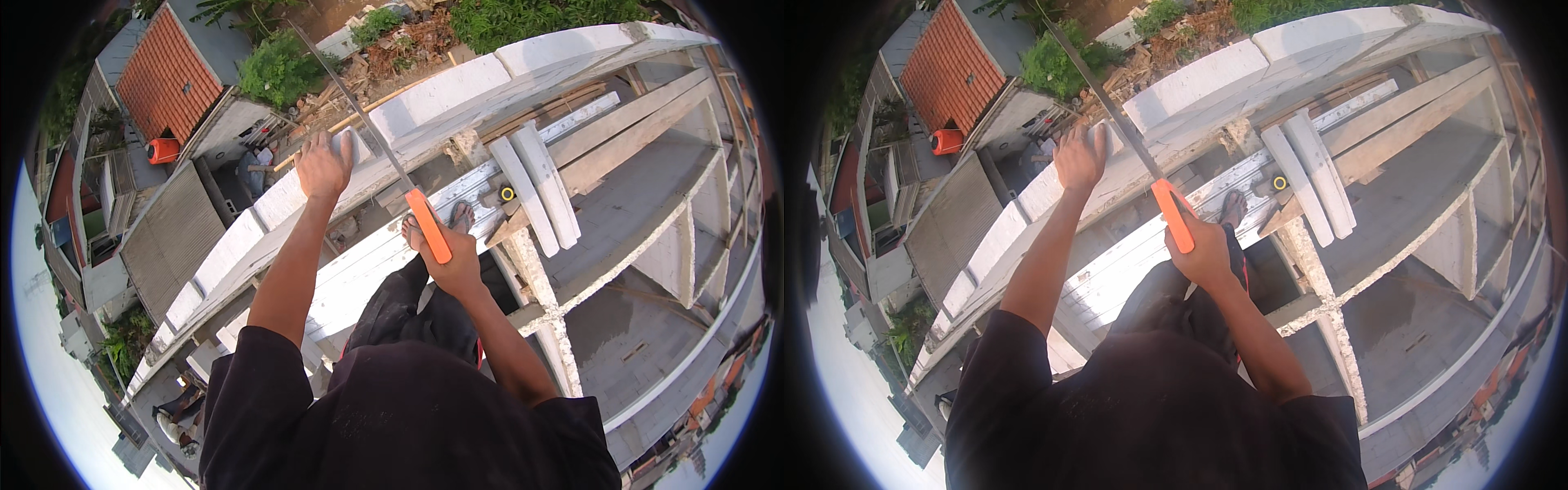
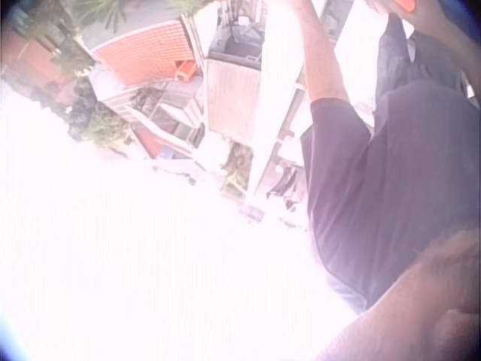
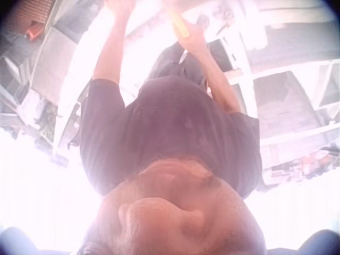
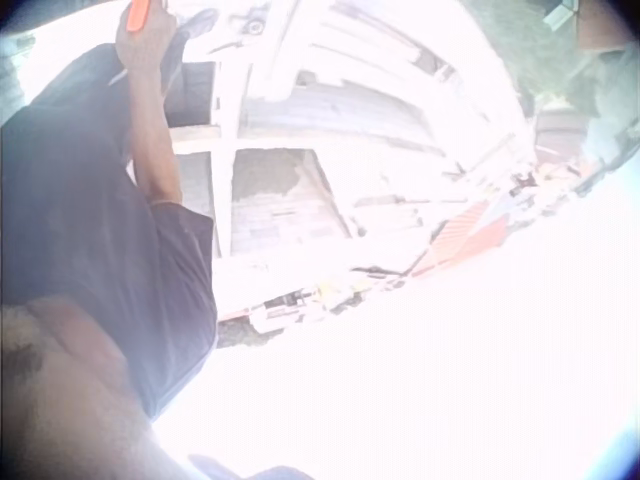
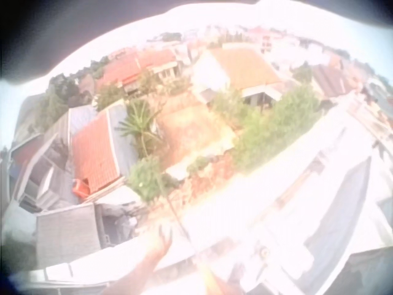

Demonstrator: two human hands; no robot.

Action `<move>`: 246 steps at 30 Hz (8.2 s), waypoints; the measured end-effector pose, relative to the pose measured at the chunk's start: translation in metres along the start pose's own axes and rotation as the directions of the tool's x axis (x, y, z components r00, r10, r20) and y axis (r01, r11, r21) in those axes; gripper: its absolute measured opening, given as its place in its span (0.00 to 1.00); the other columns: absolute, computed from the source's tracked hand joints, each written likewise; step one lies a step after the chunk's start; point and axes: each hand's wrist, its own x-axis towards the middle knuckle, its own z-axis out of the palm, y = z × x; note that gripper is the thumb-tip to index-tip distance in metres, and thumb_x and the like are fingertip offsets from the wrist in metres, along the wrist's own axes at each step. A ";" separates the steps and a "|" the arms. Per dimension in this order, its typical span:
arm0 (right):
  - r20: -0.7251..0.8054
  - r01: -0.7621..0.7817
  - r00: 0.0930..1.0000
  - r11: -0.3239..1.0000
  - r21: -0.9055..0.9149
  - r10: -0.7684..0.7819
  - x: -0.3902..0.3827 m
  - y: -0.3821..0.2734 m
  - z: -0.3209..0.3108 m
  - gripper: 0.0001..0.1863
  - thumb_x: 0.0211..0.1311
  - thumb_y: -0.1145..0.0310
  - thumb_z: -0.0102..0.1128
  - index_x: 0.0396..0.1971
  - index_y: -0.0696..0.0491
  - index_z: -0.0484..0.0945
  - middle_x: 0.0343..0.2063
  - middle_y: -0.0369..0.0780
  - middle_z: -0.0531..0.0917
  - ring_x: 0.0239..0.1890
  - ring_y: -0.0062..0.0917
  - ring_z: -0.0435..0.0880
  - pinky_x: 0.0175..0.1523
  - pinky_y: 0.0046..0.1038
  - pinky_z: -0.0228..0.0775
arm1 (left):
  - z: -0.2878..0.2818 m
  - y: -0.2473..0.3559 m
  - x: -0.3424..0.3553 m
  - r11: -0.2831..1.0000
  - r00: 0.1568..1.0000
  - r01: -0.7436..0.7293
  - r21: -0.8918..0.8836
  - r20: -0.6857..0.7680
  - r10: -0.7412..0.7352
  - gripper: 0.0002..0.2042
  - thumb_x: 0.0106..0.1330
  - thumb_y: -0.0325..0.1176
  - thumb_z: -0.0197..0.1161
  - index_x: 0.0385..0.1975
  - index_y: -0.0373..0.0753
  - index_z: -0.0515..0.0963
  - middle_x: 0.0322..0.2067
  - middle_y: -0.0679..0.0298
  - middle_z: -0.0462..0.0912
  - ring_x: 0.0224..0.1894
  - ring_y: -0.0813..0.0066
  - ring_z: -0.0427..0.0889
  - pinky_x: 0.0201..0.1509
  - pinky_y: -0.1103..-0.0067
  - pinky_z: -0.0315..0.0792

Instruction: The person smooths the surface of a white concrete wall using a hand trowel. They then measure the wall with a tape measure and use a hand saw to cut a section of the concrete.

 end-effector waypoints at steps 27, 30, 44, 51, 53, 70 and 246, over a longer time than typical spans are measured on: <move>0.074 -0.114 0.991 0.991 0.076 0.109 -0.002 0.045 0.011 0.10 0.67 0.71 0.66 0.42 0.63 0.85 0.19 0.40 0.80 0.24 0.19 0.79 0.36 0.30 0.73 | -0.003 0.004 0.001 0.999 0.998 -0.033 0.023 -0.051 0.034 0.25 0.77 0.56 0.55 0.44 0.36 0.83 0.46 0.51 0.88 0.54 0.51 0.83 0.59 0.56 0.72; 0.054 -0.150 0.988 0.978 0.144 0.144 0.001 0.039 0.004 0.09 0.66 0.74 0.65 0.41 0.63 0.84 0.19 0.41 0.80 0.22 0.25 0.79 0.37 0.33 0.75 | 0.001 0.001 0.000 0.999 0.998 -0.027 0.020 -0.054 0.028 0.25 0.77 0.56 0.54 0.43 0.36 0.83 0.46 0.50 0.88 0.54 0.51 0.83 0.59 0.56 0.72; -0.077 0.073 0.994 0.995 -0.064 -0.078 -0.014 0.016 0.005 0.09 0.60 0.71 0.67 0.36 0.60 0.82 0.22 0.48 0.82 0.26 0.49 0.83 0.38 0.45 0.78 | 0.007 -0.002 0.004 0.997 0.995 -0.069 0.037 -0.064 0.071 0.27 0.78 0.56 0.52 0.47 0.34 0.84 0.46 0.48 0.87 0.55 0.47 0.83 0.60 0.55 0.72; 0.039 -0.087 0.996 0.980 0.178 0.082 0.001 0.031 -0.018 0.11 0.64 0.73 0.64 0.45 0.59 0.84 0.19 0.45 0.79 0.21 0.38 0.82 0.35 0.33 0.76 | 0.001 0.003 0.002 0.998 0.998 -0.045 0.031 -0.031 0.046 0.26 0.77 0.55 0.54 0.47 0.33 0.83 0.47 0.47 0.87 0.54 0.47 0.83 0.60 0.54 0.72; 0.035 -0.016 0.999 0.987 0.157 0.010 0.001 -0.005 -0.042 0.12 0.65 0.74 0.63 0.46 0.62 0.85 0.21 0.43 0.83 0.23 0.26 0.81 0.35 0.29 0.74 | 0.004 -0.003 0.001 0.998 0.997 -0.056 0.024 -0.053 0.057 0.26 0.77 0.54 0.54 0.48 0.34 0.83 0.48 0.47 0.87 0.54 0.47 0.83 0.61 0.54 0.72; 0.027 -0.011 1.000 0.999 -0.044 0.012 0.007 0.023 0.002 0.07 0.61 0.70 0.67 0.35 0.57 0.83 0.20 0.45 0.82 0.23 0.44 0.84 0.43 0.42 0.80 | 0.001 0.003 0.002 0.999 0.999 -0.034 0.034 -0.017 0.035 0.27 0.77 0.55 0.54 0.49 0.33 0.83 0.52 0.47 0.86 0.58 0.46 0.82 0.63 0.54 0.71; -0.015 0.027 1.000 1.000 0.013 -0.027 -0.015 0.047 0.033 0.18 0.65 0.74 0.64 0.54 0.60 0.84 0.32 0.51 0.89 0.35 0.46 0.91 0.41 0.34 0.81 | -0.017 -0.025 -0.035 0.991 0.999 -0.051 0.124 0.024 0.048 0.49 0.50 0.63 0.79 0.66 0.35 0.71 0.57 0.52 0.77 0.65 0.53 0.73 0.74 0.54 0.59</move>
